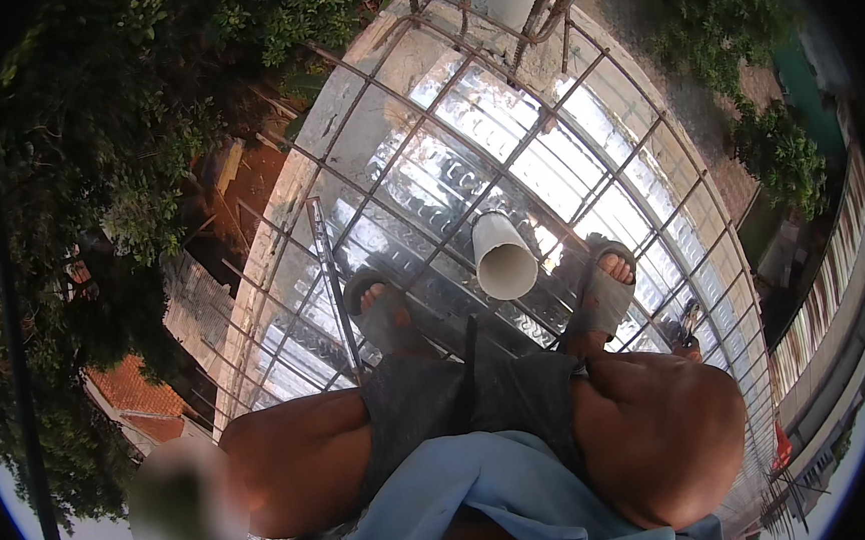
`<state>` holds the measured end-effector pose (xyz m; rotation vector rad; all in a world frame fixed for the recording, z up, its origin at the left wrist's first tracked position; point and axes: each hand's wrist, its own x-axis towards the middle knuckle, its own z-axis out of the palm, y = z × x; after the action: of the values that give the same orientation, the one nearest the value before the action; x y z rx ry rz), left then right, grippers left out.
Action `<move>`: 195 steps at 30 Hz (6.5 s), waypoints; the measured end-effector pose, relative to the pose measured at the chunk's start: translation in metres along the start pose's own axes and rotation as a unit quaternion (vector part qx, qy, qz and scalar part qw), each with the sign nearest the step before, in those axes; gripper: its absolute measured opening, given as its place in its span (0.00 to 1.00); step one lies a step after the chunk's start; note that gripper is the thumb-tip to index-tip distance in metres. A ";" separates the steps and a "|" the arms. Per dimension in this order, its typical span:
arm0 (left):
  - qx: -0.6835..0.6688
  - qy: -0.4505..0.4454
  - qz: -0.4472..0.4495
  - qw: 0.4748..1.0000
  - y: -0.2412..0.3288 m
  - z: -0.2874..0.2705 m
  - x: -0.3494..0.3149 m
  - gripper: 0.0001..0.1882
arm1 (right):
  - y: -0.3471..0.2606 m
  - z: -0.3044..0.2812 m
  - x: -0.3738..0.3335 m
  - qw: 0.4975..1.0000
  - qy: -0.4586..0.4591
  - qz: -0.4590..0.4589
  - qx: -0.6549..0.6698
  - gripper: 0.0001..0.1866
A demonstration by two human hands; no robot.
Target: The person assembles a rebar grid by tying intersecting steel bars with wire using pliers and a metal rod. The person repeatedly twists wire ties at intersections to secure the grid structure.
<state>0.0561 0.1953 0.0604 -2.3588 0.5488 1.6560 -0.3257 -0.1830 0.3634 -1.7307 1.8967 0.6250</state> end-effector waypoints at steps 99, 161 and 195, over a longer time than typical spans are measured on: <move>-0.398 -0.237 0.443 0.768 0.560 -0.015 -0.049 0.10 | 0.129 0.139 0.257 0.867 -0.210 -0.334 0.304 0.32; -0.372 -0.021 0.565 0.736 0.520 0.033 -0.061 0.07 | 0.029 0.138 0.221 0.816 0.190 -0.314 0.447 0.11; -0.385 -0.237 0.563 0.691 0.550 -0.092 -0.065 0.11 | 0.048 0.107 0.272 0.733 -0.239 -0.338 0.540 0.10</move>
<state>-0.1120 -0.3274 0.1773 -1.7337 1.6519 3.4602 -0.3871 -0.3209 0.1085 -1.1132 0.7815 -0.3029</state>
